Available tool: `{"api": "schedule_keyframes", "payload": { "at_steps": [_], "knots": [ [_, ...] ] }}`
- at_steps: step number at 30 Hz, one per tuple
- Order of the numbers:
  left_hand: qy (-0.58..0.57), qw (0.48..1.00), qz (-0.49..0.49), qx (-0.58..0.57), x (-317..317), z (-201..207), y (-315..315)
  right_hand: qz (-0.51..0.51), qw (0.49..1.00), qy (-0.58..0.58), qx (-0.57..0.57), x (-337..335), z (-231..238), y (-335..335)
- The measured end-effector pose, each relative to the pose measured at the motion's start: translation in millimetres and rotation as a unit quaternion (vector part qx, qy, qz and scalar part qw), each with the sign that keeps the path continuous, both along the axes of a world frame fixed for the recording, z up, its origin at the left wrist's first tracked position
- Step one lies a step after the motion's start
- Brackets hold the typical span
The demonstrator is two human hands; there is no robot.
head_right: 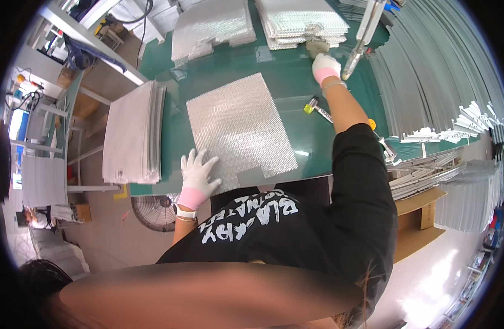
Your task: Assembling and securing metal mesh filters using a rubber mallet and electric screwdriver.
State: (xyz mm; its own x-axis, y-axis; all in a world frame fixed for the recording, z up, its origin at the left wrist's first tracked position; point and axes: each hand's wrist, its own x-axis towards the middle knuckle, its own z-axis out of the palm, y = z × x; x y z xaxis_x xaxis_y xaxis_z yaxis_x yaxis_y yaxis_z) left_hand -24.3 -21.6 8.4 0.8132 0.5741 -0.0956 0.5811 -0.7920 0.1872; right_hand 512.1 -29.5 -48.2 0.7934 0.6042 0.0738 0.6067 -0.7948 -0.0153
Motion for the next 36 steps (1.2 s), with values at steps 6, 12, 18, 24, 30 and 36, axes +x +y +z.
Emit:
{"api": "schedule_keyframes", "payload": {
  "at_steps": [6, 12, 18, 24, 30, 36],
  "knots": [
    [-0.373, 0.872, -0.16, -0.274, -36, -49, -55, 0.145, 0.946, 0.08, 0.278, -49, 46, -60],
    [0.096, 0.956, -0.274, -0.051, -32, -107, -93, 0.304, 0.801, 0.442, 0.267, -273, 67, -178],
    [0.082, 0.943, -0.318, -0.054, 8, -82, -101, 0.175, 0.631, 0.703, 0.276, -357, -21, -233],
    [0.048, 0.924, -0.379, -0.007, 6, -83, -107, 0.073, 0.53, 0.772, 0.342, -363, -45, -249],
    [0.092, 0.914, -0.394, 0.006, 7, -69, -101, 0.049, 0.549, 0.763, 0.336, -369, -50, -255],
    [0.118, 0.911, -0.394, -0.008, 6, -77, -98, 0.04, 0.559, 0.768, 0.309, -370, -64, -256]
  ]
}}
